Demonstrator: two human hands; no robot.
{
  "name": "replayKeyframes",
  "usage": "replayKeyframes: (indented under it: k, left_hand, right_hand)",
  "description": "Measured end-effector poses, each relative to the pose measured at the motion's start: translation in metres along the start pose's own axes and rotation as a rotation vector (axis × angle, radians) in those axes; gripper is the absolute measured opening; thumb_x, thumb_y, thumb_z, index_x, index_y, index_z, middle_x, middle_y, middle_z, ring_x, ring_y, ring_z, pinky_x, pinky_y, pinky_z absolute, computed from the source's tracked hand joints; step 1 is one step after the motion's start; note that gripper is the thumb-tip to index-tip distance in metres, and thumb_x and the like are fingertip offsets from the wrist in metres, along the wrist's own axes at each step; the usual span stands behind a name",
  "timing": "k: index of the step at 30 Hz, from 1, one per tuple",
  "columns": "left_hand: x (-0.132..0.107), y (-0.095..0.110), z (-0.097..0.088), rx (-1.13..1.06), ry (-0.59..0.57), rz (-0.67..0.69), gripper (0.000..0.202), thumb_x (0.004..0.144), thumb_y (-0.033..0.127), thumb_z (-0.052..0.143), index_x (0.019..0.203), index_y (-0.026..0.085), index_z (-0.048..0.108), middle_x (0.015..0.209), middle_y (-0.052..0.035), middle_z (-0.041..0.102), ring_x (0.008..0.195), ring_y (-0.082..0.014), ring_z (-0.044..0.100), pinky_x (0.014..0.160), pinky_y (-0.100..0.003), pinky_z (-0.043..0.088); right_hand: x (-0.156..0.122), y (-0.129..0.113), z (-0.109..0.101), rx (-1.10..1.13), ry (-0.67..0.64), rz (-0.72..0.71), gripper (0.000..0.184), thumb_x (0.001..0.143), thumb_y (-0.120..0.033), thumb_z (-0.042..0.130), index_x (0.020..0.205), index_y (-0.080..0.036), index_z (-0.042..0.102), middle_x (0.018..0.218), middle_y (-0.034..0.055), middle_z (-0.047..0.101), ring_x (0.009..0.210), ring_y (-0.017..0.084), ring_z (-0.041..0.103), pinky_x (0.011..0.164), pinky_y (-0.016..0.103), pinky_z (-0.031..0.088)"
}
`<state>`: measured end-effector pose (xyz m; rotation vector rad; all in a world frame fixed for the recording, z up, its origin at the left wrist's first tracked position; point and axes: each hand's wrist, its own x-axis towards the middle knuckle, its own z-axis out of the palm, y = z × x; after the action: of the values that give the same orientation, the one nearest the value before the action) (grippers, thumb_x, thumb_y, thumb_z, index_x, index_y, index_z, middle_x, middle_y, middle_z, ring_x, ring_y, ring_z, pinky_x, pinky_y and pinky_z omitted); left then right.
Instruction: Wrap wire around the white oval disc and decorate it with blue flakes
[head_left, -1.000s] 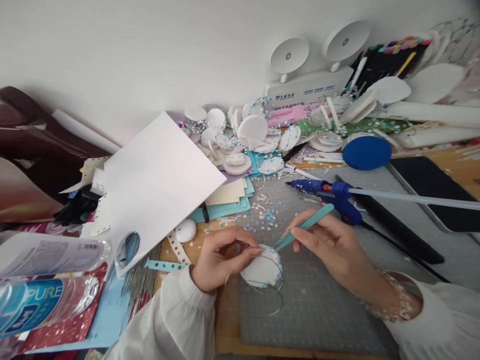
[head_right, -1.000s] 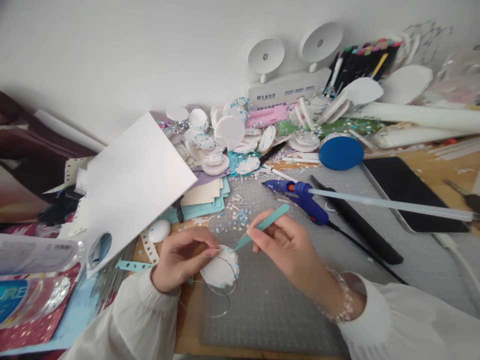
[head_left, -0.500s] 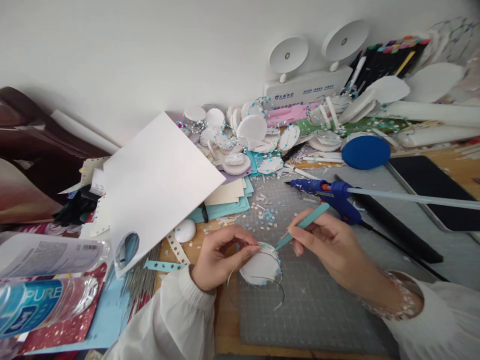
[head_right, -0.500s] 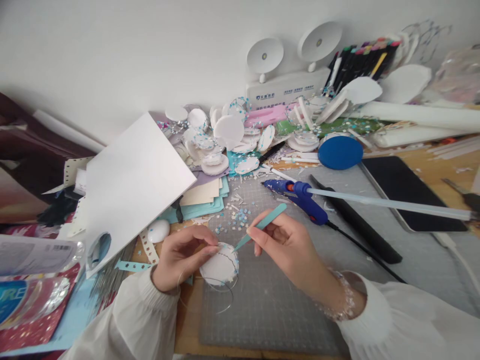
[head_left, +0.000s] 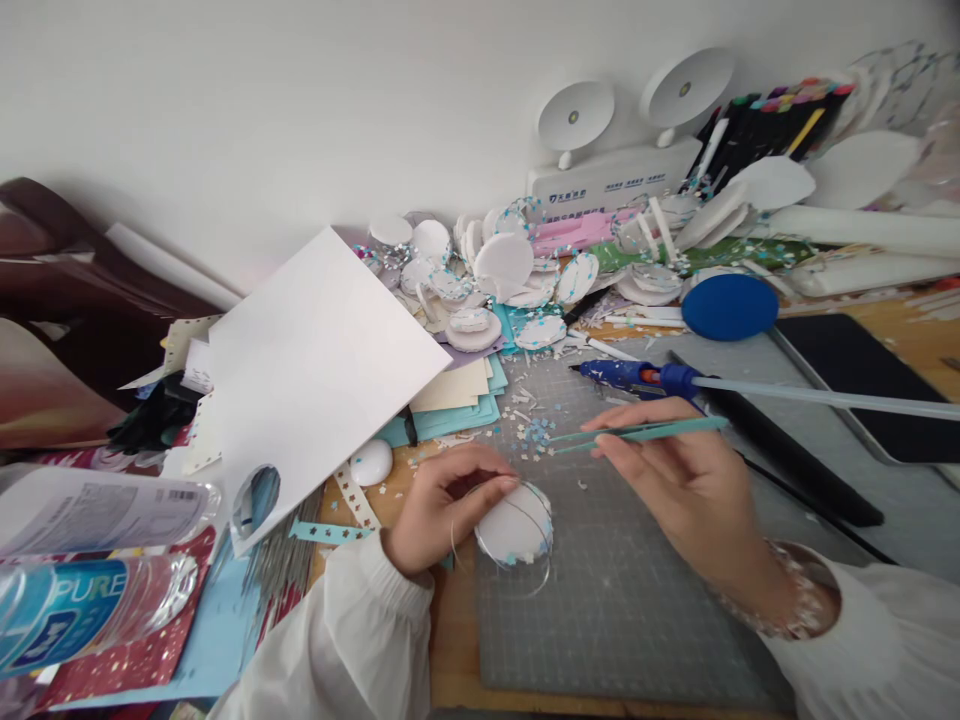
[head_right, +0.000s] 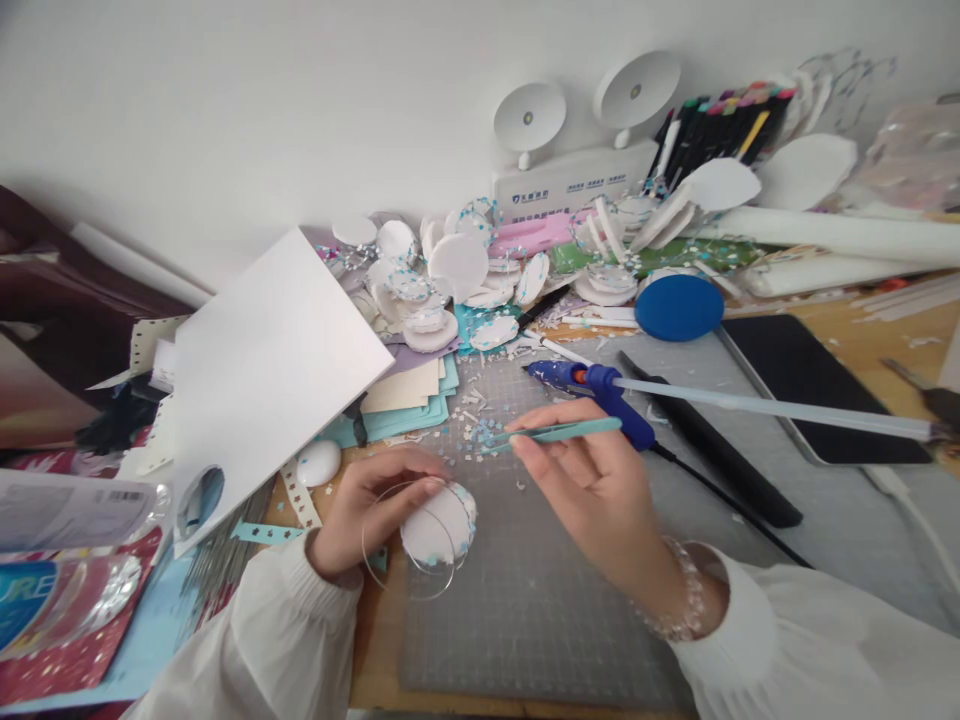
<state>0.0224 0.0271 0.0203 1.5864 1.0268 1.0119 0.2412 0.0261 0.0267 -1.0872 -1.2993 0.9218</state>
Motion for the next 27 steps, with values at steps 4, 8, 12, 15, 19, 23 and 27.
replayKeyframes:
  k: [4,8,12,15,19,23,27]
  left_hand:
    - [0.001,-0.003,0.000,0.106,-0.121,0.096,0.013,0.088,0.024,0.067,0.090,0.014,0.075,0.089,-0.0110,0.075,0.084,-0.0185,0.069,0.077,-0.029,0.055]
    - [-0.002,-0.003,0.001,0.161,-0.261,0.147,0.015,0.091,0.021,0.062,0.095,0.015,0.075,0.090,-0.0106,0.075,0.085,-0.0183,0.069,0.078,-0.028,0.055]
    - [-0.003,-0.003,0.001,0.237,-0.347,0.212,0.018,0.093,0.021,0.058,0.102,0.017,0.073,0.097,-0.0107,0.074,0.091,-0.0186,0.069,0.083,-0.030,0.055]
    - [-0.001,-0.005,-0.001,0.288,-0.340,0.271,0.019,0.093,0.022,0.059,0.106,0.018,0.072,0.100,-0.0110,0.073,0.096,-0.0205,0.067,0.088,-0.034,0.052]
    - [0.001,-0.007,-0.004,0.369,-0.299,0.329,0.016,0.090,0.025,0.064,0.101,0.019,0.074,0.094,-0.0095,0.074,0.091,-0.0211,0.065,0.086,-0.036,0.048]
    - [0.001,-0.007,-0.006,0.425,-0.265,0.299,0.014,0.090,0.024,0.064,0.096,0.019,0.075,0.089,-0.0074,0.074,0.083,-0.0188,0.064,0.079,-0.032,0.046]
    - [0.001,-0.008,-0.008,0.409,-0.278,0.308,0.017,0.093,0.019,0.059,0.100,0.019,0.074,0.092,-0.0079,0.074,0.084,-0.0183,0.065,0.078,-0.031,0.046]
  right_hand:
    - [-0.002,0.001,0.001,-0.143,-0.013,-0.126,0.008,0.084,-0.020,0.068,0.085,-0.026,0.063,0.089,0.0041,0.068,0.090,0.019,0.068,0.078,0.033,0.058]
    - [-0.003,0.006,-0.001,-0.292,-0.023,-0.181,0.009,0.081,-0.021,0.072,0.084,-0.026,0.065,0.084,0.0034,0.072,0.082,0.020,0.070,0.072,0.035,0.058]
    - [-0.003,0.008,-0.001,-0.371,-0.099,-0.282,0.008,0.081,-0.019,0.071,0.080,-0.025,0.067,0.081,0.0025,0.076,0.075,0.019,0.072,0.070,0.034,0.060]
    - [-0.002,0.013,0.000,-0.393,-0.134,-0.284,0.006,0.082,-0.020,0.070,0.080,-0.026,0.067,0.081,0.0022,0.077,0.074,0.019,0.072,0.069,0.034,0.060]
    - [-0.001,0.020,0.002,-0.374,-0.176,-0.256,0.007,0.083,-0.020,0.069,0.080,-0.025,0.067,0.083,0.0015,0.077,0.077,0.019,0.073,0.072,0.032,0.059]
    - [0.000,0.022,0.004,-0.385,-0.214,-0.234,0.009,0.083,-0.018,0.068,0.077,-0.025,0.067,0.081,0.0015,0.077,0.074,0.018,0.073,0.067,0.030,0.057]
    - [0.000,0.018,0.003,-0.385,-0.172,-0.261,0.007,0.082,-0.018,0.069,0.080,-0.025,0.068,0.083,0.0023,0.077,0.075,0.019,0.073,0.070,0.032,0.059]
